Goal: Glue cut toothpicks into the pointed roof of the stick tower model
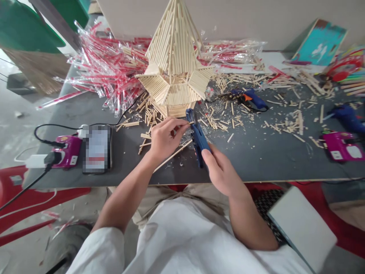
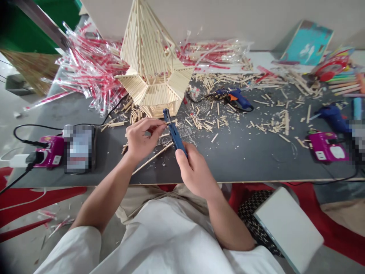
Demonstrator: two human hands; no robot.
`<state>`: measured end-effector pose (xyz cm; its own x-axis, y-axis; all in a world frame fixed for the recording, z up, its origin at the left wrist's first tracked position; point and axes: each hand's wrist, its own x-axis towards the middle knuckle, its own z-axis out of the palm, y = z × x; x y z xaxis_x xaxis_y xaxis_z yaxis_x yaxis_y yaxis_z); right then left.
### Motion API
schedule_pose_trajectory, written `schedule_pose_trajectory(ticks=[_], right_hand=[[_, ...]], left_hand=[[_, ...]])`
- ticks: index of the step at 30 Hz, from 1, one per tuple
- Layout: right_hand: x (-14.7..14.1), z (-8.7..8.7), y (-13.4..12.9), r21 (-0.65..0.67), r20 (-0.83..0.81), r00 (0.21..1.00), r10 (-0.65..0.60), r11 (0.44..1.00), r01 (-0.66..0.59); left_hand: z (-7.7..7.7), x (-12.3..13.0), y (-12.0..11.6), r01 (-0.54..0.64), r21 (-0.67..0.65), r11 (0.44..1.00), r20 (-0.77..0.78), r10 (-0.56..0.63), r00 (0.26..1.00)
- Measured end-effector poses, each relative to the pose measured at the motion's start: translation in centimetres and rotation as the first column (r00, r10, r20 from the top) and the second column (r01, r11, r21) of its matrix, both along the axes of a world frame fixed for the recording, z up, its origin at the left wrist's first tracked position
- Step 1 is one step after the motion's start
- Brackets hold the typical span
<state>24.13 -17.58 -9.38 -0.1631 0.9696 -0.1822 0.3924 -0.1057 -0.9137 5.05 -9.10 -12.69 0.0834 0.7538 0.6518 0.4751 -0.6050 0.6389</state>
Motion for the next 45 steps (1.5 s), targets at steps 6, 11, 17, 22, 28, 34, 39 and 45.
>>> schedule_pose_trajectory(ticks=[6,11,17,22,28,34,39,45], right_hand=[[-0.4,0.2,-0.1,0.082,0.089,0.996,0.031,0.996,-0.039],[-1.0,0.2,-0.1,0.087,0.187,0.982,0.016,0.996,-0.032],[-1.1,0.1,-0.1,0.098,0.246,0.969,0.02,0.994,-0.045],[-1.2,0.0,0.0,0.105,0.247,0.969,0.025,0.993,-0.052],[-1.3,0.2,0.0,0.109,0.271,0.962,0.034,0.992,-0.065],[-1.5,-0.2,0.0,0.122,0.283,0.959,0.015,0.991,-0.052],[-1.8,-1.0,0.0,0.154,0.278,0.96,-0.023,0.988,-0.02],[-2.0,-1.9,0.1,0.192,0.242,0.967,-0.077,0.981,0.03]], left_hand=[[-0.1,-0.2,0.1,0.021,0.007,1.0,-0.004,-0.021,1.0],[0.0,-0.3,0.1,0.011,0.025,1.0,-0.034,-0.01,0.999],[-0.2,-0.4,0.2,0.01,0.035,0.999,-0.047,-0.008,0.999],[-0.4,-0.5,0.2,-0.004,0.033,0.999,-0.062,0.006,0.998],[-0.1,-0.6,0.2,0.014,0.041,0.999,-0.071,-0.011,0.997],[0.2,-0.7,0.2,0.018,0.042,0.999,-0.085,-0.015,0.996],[0.1,-0.7,0.2,0.008,-0.008,1.0,-0.092,-0.008,0.996],[0.1,-0.8,0.3,0.01,-0.018,1.0,-0.073,-0.012,0.997]])
